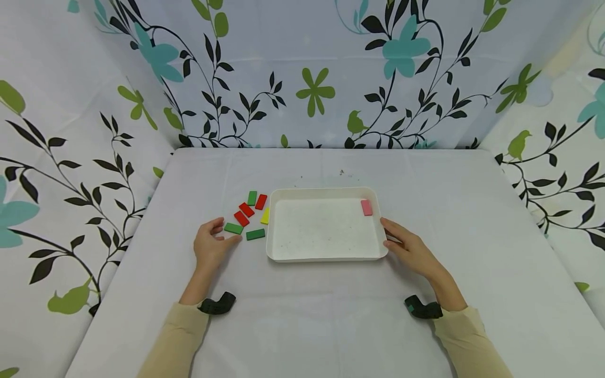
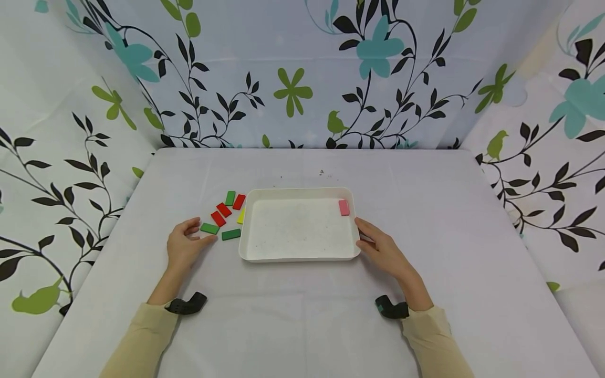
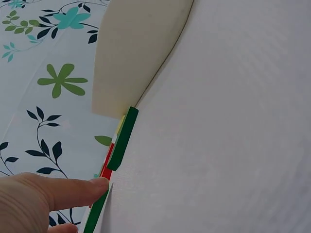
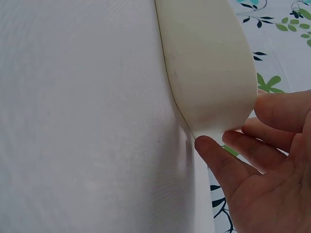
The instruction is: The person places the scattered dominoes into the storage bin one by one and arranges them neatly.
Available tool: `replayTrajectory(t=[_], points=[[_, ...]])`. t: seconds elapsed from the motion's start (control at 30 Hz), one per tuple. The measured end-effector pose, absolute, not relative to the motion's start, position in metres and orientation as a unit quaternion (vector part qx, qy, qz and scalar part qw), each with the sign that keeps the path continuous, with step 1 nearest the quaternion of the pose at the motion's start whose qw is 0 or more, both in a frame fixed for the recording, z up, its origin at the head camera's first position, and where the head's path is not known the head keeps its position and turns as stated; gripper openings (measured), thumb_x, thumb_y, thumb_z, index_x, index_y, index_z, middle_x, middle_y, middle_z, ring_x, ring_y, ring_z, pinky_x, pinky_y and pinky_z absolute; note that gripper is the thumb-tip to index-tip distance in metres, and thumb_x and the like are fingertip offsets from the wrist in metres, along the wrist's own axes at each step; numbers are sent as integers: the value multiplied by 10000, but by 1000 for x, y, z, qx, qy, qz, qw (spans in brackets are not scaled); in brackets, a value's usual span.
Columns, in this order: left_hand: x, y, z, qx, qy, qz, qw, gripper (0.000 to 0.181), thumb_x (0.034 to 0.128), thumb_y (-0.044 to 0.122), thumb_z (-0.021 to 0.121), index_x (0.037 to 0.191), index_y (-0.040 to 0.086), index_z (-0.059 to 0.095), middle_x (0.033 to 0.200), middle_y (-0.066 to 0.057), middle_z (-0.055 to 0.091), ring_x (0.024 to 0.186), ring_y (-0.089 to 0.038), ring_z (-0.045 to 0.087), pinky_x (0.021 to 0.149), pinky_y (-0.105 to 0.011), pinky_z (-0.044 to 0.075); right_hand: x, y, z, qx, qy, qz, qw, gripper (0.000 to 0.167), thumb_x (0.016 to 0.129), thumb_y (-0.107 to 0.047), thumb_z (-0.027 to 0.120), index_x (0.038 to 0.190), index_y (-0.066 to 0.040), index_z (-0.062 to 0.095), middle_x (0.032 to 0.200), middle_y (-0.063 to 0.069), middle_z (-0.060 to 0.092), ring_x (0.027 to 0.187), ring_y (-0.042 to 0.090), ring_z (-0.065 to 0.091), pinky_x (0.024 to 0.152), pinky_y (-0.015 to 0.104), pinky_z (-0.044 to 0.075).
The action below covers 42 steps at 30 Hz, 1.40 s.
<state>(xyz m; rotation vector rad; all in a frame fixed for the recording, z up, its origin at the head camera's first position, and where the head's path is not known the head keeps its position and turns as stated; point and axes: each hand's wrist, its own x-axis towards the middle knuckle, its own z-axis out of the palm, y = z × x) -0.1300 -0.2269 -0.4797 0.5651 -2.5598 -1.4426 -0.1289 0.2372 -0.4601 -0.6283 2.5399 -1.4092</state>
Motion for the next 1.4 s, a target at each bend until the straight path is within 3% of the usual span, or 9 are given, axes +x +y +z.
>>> replayTrajectory(t=[0.47, 0.8, 1.13, 1.4], points=[[-134, -222, -487, 185, -872, -435, 129, 576, 788, 141, 808, 1299, 18, 571, 1157, -164, 595, 1021, -277, 533, 812, -303, 438, -130, 237, -461, -212, 850, -475, 85, 577, 989, -65, 546, 1495, 60, 298, 1548, 281, 287, 1372, 479, 362, 952, 30, 352], [-136, -221, -485, 185, -872, -437, 123, 556, 797, 130, 794, 1293, 6, 575, 1144, -188, 610, 1024, -293, 539, 842, -371, 448, -130, 237, -462, -214, 847, -480, 84, 575, 986, -47, 543, 1493, 69, 296, 1547, 282, 286, 1378, 478, 351, 959, 29, 349], [-136, -222, -485, 174, -855, -472, 124, 552, 797, 155, 802, 1296, 37, 597, 1187, -147, 638, 1063, -251, 569, 713, -40, 364, -130, 238, -463, -216, 845, -482, 83, 580, 987, -58, 547, 1493, 70, 294, 1551, 282, 280, 1378, 481, 348, 959, 28, 349], [-135, -223, -484, 160, -823, -525, 145, 549, 787, 62, 799, 1296, 11, 600, 1215, -172, 622, 1032, -294, 624, 718, 22, 406, -129, 238, -462, -211, 849, -477, 83, 588, 990, -85, 553, 1502, 45, 297, 1557, 260, 285, 1384, 459, 357, 970, 40, 351]])
